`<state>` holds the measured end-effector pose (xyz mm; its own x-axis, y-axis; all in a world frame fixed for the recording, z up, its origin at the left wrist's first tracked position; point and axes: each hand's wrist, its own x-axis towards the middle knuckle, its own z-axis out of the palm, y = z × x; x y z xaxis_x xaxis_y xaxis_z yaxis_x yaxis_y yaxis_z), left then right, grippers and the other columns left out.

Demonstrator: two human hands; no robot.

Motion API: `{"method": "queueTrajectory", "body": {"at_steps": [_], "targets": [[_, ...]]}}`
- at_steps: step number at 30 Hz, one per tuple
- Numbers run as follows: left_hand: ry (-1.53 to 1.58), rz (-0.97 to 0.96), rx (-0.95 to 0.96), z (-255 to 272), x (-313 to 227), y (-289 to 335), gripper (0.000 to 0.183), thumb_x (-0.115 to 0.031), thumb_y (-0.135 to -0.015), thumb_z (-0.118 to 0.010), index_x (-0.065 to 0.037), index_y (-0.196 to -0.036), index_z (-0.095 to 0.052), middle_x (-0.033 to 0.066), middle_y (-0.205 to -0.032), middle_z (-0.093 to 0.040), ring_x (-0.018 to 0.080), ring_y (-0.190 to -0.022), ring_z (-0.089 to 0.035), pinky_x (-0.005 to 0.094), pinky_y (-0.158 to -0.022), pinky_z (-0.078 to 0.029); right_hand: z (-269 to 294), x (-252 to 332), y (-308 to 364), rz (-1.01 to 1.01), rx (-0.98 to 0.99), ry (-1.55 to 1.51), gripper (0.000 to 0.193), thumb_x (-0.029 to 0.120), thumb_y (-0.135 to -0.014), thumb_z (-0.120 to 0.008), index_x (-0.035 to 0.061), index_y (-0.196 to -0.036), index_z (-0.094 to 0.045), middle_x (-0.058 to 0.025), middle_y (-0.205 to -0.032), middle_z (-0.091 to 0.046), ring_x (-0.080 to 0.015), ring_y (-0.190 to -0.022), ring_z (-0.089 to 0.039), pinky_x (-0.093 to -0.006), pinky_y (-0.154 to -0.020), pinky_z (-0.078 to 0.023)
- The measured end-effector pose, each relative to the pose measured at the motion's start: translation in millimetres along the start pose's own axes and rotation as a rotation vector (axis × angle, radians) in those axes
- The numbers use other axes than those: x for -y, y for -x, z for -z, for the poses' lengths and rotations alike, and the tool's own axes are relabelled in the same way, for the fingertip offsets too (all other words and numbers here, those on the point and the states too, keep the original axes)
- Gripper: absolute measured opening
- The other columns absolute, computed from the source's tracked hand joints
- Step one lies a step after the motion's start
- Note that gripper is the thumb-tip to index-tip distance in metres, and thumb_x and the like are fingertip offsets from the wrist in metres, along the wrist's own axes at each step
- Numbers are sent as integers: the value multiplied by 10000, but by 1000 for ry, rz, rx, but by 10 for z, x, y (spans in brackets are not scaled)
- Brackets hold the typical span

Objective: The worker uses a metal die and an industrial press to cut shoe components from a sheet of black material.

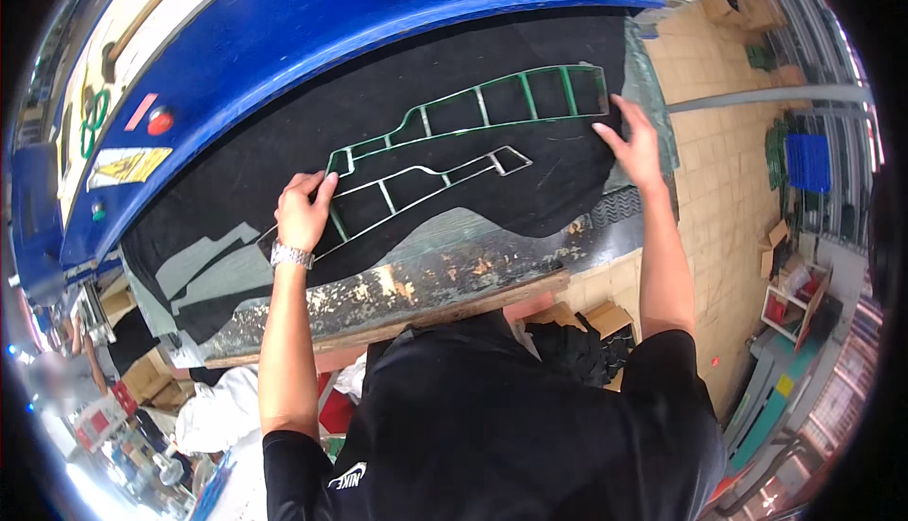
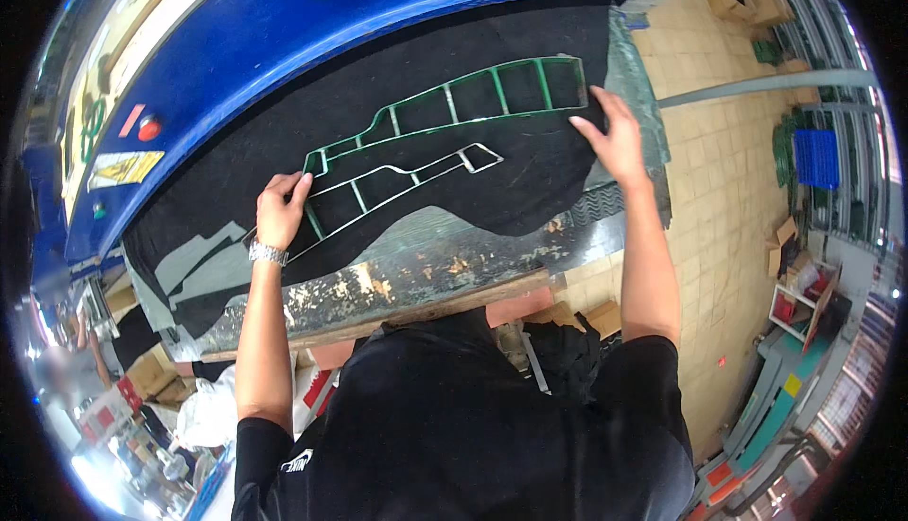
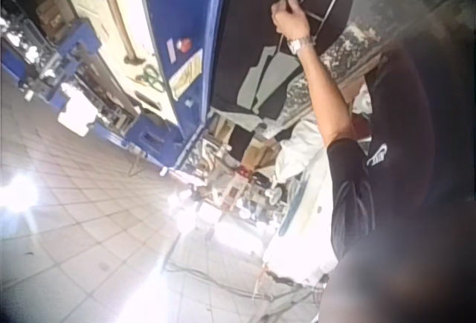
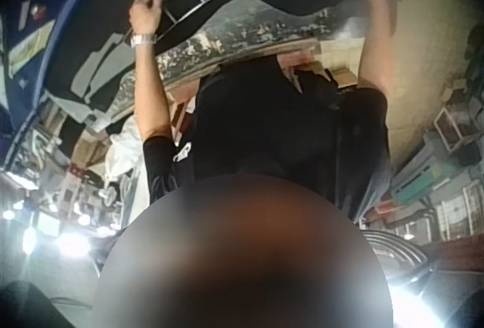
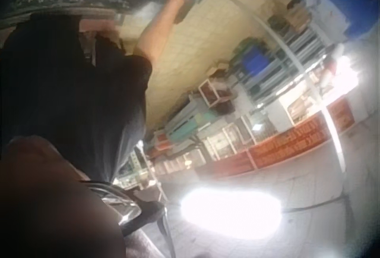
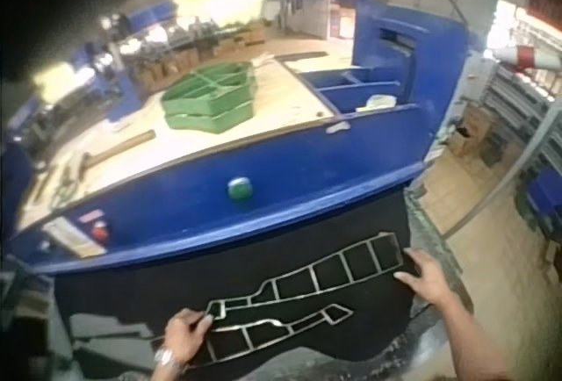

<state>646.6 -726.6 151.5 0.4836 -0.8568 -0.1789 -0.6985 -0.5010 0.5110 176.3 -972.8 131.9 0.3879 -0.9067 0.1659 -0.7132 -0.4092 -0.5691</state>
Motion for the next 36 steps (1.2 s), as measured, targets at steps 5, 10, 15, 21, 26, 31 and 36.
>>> {"method": "queueTrajectory", "body": {"at_steps": [5, 10, 15, 21, 26, 31, 36], "targets": [[52, 2, -2, -55, 14, -42, 309, -327, -929, -702, -60, -1076, -756, 81, -976, -705, 243, -906, -695, 332, -820, -507, -144, -36, -24, 88, -95, 125, 461, 199, -812, -785, -13, -1200, -656, -175, -1251, -649, -358, -1211, -588, -428, -1032, -458], [100, 1, -24, -108, 68, -52, 312, -330, -926, -711, -62, -1076, -759, 71, -956, -704, 227, -895, -689, 316, -823, -503, -200, -137, 24, 61, -127, 92, 438, 210, -837, -768, 12, -1215, -668, -148, -1281, -648, -325, -1264, -563, -457, -1070, -398], [91, 24, -13, -102, 68, -44, 287, -309, -917, -722, -60, -1053, -761, 75, -961, -704, 232, -895, -690, 315, -826, -504, -266, -187, 65, 41, -150, 69, 408, 234, -847, -766, 32, -1194, -690, -108, -1258, -670, -285, -1298, -542, -451, -1093, -346], [96, 43, -46, -123, 43, -21, 278, -302, -914, -727, -57, -1039, -763, 69, -945, -704, 230, -885, -694, 304, -816, -504, -306, -180, 32, 44, -185, 78, 405, 221, -843, -768, 60, -1207, -692, -78, -1249, -681, -266, -1263, -563, -426, -1080, -342], [96, 13, -65, -124, 42, -35, 255, -272, -903, -736, -45, -1017, -765, 84, -925, -708, 234, -851, -694, 307, -791, -509, -321, -180, 26, 26, -209, 114, 404, 207, -851, -756, 72, -1225, -686, -64, -1266, -677, -263, -1260, -562, -420, -1079, -336], [93, 5, -47, -90, 37, -48, 256, -268, -902, -738, -40, -1014, -765, 83, -919, -707, 226, -850, -694, 304, -792, -507, -292, -86, 12, 4, -204, 135, 430, 216, -855, -749, 77, -1254, -673, -70, -1270, -675, -262, -1269, -556, -432, -1087, -327], [107, 36, -33, -62, -7, -32, 278, -289, -903, -735, -45, -1032, -763, 73, -929, -707, 230, -859, -693, 314, -794, -505, -310, -75, 42, -18, -196, 130, 431, 218, -859, -745, 84, -1262, -669, -72, -1269, -674, -264, -1272, -551, -439, -1097, -315]]}}
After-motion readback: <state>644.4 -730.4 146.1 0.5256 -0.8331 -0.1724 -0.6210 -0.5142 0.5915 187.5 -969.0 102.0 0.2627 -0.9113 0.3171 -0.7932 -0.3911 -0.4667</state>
